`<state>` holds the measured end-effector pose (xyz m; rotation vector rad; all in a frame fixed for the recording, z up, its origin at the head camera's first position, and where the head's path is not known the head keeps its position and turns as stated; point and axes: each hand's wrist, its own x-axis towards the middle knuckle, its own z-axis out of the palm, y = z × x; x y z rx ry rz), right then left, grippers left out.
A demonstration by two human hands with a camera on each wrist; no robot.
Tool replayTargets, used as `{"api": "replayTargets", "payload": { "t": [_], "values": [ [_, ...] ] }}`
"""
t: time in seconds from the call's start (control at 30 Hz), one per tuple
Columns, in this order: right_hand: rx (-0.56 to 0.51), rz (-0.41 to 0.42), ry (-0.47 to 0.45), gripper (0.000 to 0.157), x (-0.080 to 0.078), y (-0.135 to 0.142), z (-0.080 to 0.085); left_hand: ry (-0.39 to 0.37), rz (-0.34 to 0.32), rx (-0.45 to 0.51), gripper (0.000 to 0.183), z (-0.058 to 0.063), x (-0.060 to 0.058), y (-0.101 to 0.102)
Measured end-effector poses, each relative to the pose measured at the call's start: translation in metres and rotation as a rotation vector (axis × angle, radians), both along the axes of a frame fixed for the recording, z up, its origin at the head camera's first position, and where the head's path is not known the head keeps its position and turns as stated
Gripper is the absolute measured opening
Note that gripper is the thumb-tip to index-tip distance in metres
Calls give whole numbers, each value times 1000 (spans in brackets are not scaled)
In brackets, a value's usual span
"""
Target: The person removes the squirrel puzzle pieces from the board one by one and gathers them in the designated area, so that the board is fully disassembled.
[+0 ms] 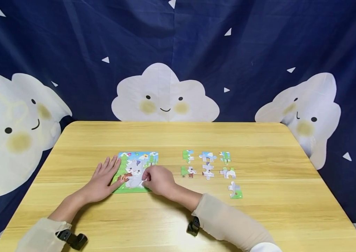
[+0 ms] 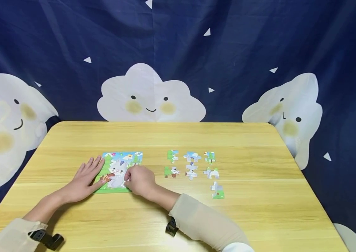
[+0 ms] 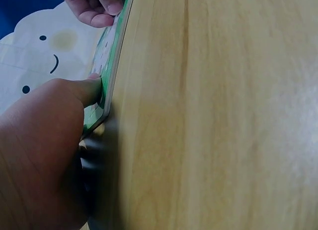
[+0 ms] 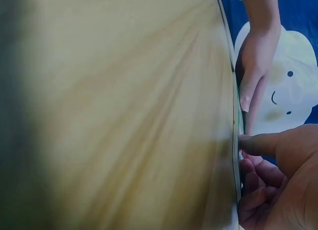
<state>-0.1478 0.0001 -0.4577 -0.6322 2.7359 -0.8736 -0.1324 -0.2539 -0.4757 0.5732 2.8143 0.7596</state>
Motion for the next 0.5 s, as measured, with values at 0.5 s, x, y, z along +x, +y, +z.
{"api": "replayTargets", "payload": {
  "t": [0.5],
  "values": [
    [-83, -22, -89, 15, 0, 0, 4, 13, -4, 39, 82, -3, 1, 1]
  ]
}}
